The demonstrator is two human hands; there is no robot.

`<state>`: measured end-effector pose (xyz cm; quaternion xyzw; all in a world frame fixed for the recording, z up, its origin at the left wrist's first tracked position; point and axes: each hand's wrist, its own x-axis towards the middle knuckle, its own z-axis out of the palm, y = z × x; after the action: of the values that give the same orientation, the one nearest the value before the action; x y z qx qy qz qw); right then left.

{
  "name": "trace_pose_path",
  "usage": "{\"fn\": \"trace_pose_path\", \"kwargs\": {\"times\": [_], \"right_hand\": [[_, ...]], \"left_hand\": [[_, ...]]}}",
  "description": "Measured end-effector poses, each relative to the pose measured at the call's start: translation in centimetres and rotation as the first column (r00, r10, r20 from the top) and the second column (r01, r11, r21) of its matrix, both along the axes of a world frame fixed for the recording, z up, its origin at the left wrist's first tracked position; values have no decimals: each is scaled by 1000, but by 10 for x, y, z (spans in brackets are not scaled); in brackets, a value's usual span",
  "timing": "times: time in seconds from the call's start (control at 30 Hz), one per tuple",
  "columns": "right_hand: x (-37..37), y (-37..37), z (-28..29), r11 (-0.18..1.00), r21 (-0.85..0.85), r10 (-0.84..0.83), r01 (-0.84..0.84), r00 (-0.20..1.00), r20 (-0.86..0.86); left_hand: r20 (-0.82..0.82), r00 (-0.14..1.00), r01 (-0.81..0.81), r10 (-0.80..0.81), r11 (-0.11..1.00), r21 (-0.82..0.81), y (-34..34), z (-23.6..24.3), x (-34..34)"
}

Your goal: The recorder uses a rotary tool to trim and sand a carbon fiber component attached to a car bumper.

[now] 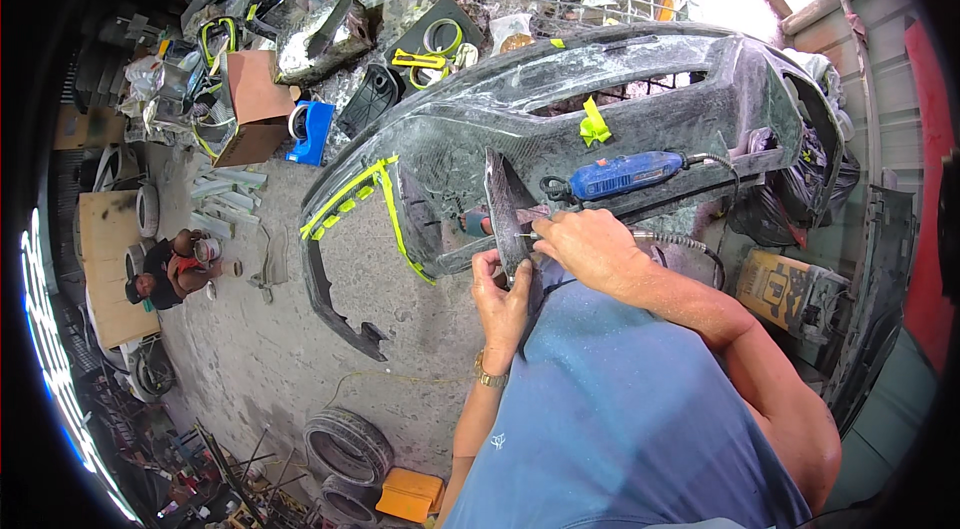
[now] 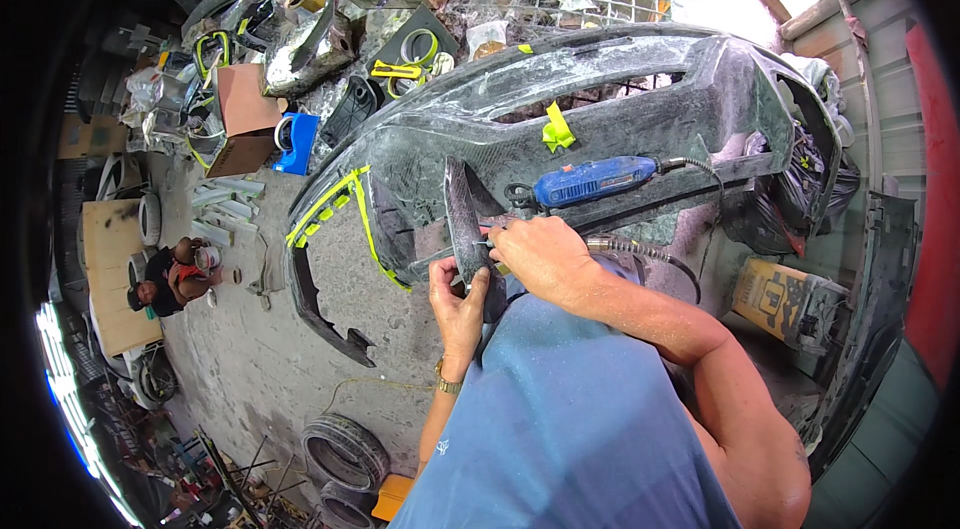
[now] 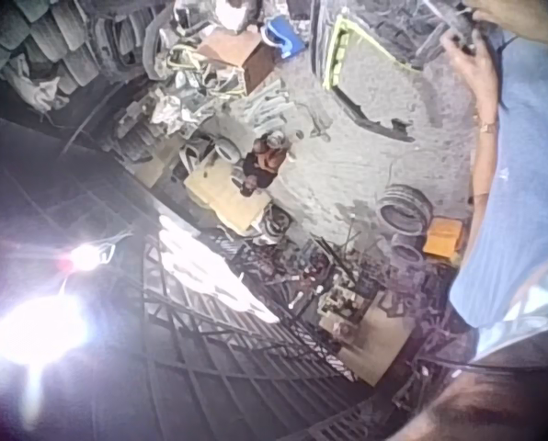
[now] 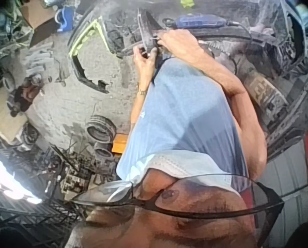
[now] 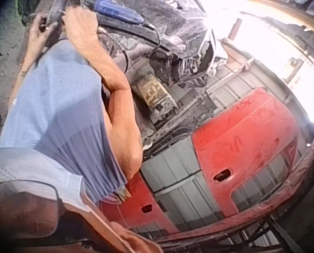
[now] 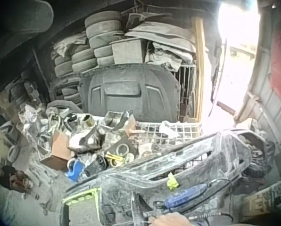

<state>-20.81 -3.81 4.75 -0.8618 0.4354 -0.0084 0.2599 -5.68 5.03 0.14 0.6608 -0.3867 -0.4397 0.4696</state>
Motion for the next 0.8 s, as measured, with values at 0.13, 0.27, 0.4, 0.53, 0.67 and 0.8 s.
{"fn": "trace_pose_path", "kwargs": {"times": [0.13, 0.27, 0.4, 0.53, 0.67, 0.8], "right_hand": [[0, -1, -1, 1000, 3, -2, 2, 1000, -3], [1, -1, 0, 1000, 3, -10, 10, 1000, 7], [1, -2, 0, 999, 35, -6, 7, 1000, -20], [1, -1, -2, 1000, -7, -17, 18, 1000, 12], [2, -2, -1, 1000, -8, -10, 10, 1000, 12], [1, -2, -2, 1000, -15, -3, 3, 1000, 9]], "left_hand": [[22, 1000, 13, -13, 1000, -4, 1, -2, 1], [17, 1000, 10, -11, 1000, 9, 1, -2, 1], [16, 1000, 22, -22, 1000, -6, 0, 0, 1], [-2, 1000, 17, -17, 1000, -4, 1, -2, 1], [6, 1000, 15, -15, 1000, -6, 1, -2, 2], [-8, 1000, 19, -19, 1000, -5, 1, -2, 2]]}}
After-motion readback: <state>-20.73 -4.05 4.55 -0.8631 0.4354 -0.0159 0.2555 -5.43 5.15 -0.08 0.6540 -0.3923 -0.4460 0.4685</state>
